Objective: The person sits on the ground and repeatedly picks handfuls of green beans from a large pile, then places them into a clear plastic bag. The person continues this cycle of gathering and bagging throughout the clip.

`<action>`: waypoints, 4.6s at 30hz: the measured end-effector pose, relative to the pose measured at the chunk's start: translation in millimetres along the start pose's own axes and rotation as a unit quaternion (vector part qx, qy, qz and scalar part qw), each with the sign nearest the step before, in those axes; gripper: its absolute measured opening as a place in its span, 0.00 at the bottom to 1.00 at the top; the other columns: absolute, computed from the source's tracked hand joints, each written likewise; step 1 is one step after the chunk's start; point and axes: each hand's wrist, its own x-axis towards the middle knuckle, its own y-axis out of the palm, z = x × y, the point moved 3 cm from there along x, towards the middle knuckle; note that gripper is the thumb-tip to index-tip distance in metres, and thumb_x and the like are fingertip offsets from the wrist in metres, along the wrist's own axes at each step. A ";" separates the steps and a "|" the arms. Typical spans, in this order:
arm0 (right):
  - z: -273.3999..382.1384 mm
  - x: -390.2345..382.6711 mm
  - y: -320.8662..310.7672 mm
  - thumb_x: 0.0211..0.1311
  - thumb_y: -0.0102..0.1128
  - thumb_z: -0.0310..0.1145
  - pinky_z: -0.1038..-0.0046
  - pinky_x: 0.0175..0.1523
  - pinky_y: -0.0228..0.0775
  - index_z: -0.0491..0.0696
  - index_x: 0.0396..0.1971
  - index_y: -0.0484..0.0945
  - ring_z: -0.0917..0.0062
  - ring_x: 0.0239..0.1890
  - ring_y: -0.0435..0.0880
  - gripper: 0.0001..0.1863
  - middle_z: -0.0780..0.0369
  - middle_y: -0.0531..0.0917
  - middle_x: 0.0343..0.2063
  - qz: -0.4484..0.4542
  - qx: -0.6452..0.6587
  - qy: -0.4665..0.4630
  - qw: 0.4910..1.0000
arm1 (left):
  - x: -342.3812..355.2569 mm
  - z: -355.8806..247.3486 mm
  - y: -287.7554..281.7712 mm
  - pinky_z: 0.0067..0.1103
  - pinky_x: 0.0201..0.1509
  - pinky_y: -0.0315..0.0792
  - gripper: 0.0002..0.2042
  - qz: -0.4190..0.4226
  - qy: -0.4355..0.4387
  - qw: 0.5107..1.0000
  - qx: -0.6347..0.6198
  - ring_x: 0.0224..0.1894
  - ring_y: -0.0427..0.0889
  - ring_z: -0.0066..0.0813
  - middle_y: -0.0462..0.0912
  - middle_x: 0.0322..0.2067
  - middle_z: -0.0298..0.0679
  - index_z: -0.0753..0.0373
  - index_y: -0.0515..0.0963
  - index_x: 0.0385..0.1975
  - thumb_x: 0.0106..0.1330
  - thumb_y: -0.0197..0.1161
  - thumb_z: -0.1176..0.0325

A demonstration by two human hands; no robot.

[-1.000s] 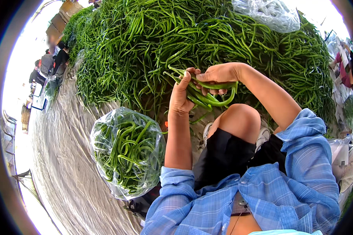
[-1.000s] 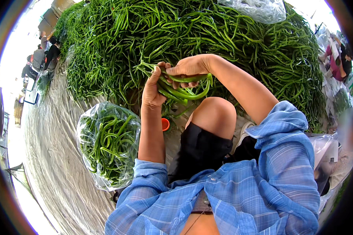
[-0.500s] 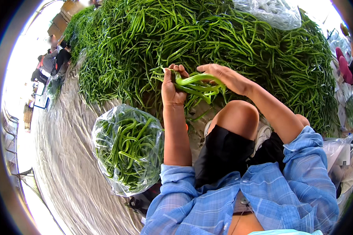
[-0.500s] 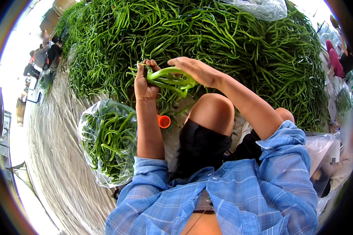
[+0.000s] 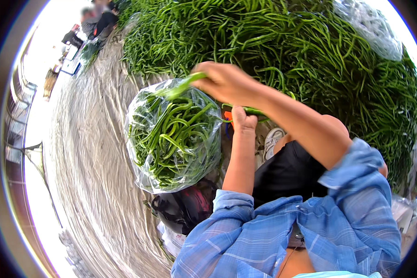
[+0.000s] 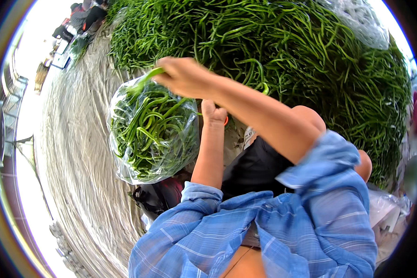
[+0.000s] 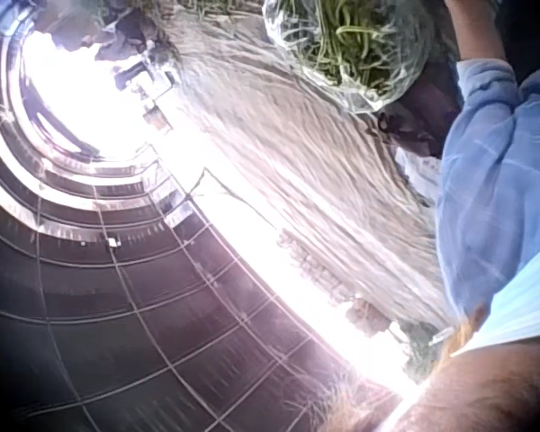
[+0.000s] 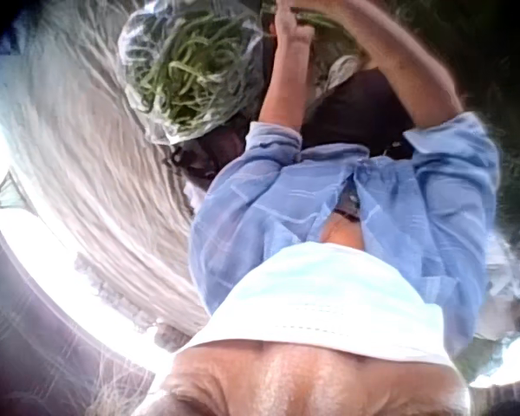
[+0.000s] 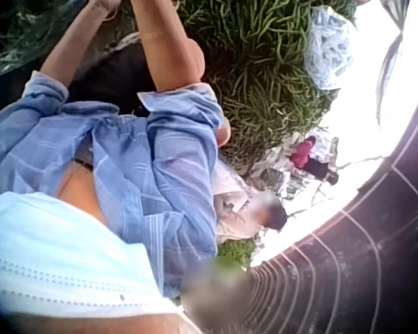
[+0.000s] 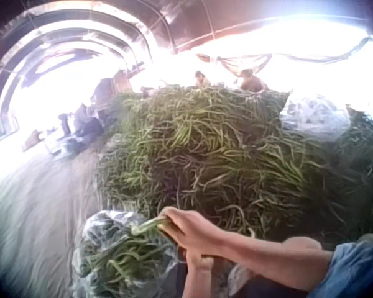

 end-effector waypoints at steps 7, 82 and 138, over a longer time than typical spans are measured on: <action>-29.3 29.5 -18.2 0.59 0.57 0.62 0.67 0.52 0.72 0.30 0.63 0.54 0.67 0.43 0.80 0.51 0.50 0.80 0.40 0.165 0.090 0.133 0.973 | -13.3 -40.7 17.4 0.41 0.62 0.70 0.20 0.091 -0.018 0.975 -0.201 0.48 0.79 0.37 0.81 0.46 0.43 0.65 0.72 0.48 0.75 0.44 0.53; -504.5 -46.9 -84.9 0.55 0.62 0.44 0.62 0.50 0.73 0.40 0.41 0.79 0.55 0.46 0.82 0.23 0.48 0.83 0.41 -0.150 -0.030 0.607 0.780 | 148.4 16.6 -40.9 0.30 0.45 0.73 0.22 -0.104 -0.168 0.949 0.247 0.35 0.78 0.30 0.79 0.35 0.38 0.61 0.70 0.57 0.62 0.60 0.71; -77.0 -160.3 -305.1 0.62 0.64 0.47 0.76 0.38 0.71 0.48 0.43 0.77 0.85 0.37 0.74 0.19 0.68 0.77 0.37 -0.145 0.201 0.339 0.908 | 31.8 141.4 265.1 0.29 0.46 0.78 0.15 0.291 -0.334 0.854 0.274 0.36 0.83 0.33 0.83 0.36 0.41 0.63 0.74 0.49 0.63 0.60 0.67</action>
